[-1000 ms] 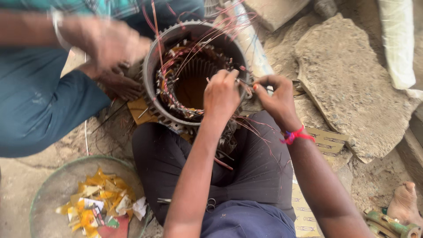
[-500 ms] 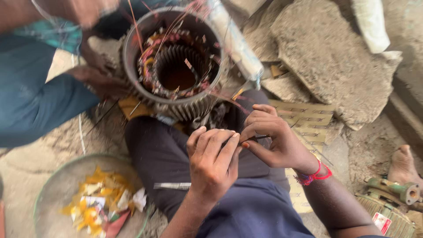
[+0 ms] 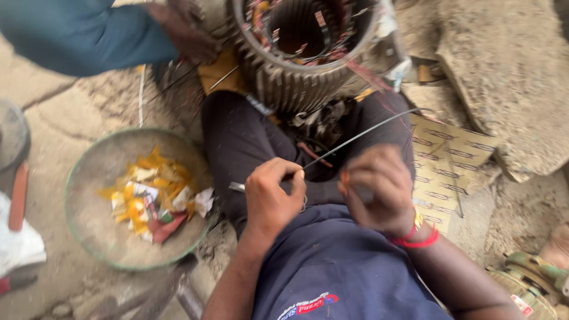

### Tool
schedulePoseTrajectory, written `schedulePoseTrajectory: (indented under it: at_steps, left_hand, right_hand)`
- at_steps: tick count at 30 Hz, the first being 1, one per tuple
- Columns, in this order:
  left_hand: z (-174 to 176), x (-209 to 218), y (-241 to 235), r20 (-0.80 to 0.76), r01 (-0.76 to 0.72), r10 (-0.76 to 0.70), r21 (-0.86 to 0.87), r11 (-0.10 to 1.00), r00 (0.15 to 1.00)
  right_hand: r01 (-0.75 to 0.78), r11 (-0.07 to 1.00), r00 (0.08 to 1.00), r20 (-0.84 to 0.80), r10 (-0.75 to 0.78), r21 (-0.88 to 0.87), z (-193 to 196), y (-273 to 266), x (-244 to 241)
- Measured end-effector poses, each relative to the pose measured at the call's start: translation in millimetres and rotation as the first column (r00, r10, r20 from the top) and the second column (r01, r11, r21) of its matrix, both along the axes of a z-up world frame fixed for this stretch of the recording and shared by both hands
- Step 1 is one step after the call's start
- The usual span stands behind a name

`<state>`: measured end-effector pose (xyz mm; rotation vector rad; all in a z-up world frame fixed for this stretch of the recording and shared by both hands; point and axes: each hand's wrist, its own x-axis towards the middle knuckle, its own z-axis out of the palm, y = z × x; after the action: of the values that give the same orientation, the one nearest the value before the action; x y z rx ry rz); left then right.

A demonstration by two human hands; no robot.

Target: The person is sitting on the ground repairing an electrical motor stator. They use pliers and a metal rod to manipulate and arrange copper wires within the stator slots while a coworker assists.

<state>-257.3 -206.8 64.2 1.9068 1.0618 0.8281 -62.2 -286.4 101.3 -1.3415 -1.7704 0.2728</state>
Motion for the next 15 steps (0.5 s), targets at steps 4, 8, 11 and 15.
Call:
schedulePoseTrajectory:
  at_steps: [4,8,11,15]
  left_hand:
    - [-35.2,-27.3,2.1,0.055,-0.100,0.111,-0.172,0.980,0.992]
    - [-53.7,-32.8,1.5,0.066,-0.122,0.149,-0.305,0.945,0.987]
    - [-56.3,-31.9,1.8,0.065,-0.133,0.173,-0.404,0.905,0.983]
    - [-54.8,-30.5,3.1,0.080,-0.115,0.169,-0.450,0.886,0.982]
  right_hand:
    - [-0.271,0.764,0.959,-0.231,0.163,-0.586,-56.7,-9.3,-26.6]
    - [-0.167,0.666,0.964,0.020,0.264,-0.727,-105.3,5.3,-43.5]
    - [-0.092,0.677,0.959,0.118,0.257,-0.730,-117.2,3.8,-51.2]
    - [-0.016,0.699,0.948,0.212,0.238,-0.715,-130.6,2.9,-53.2]
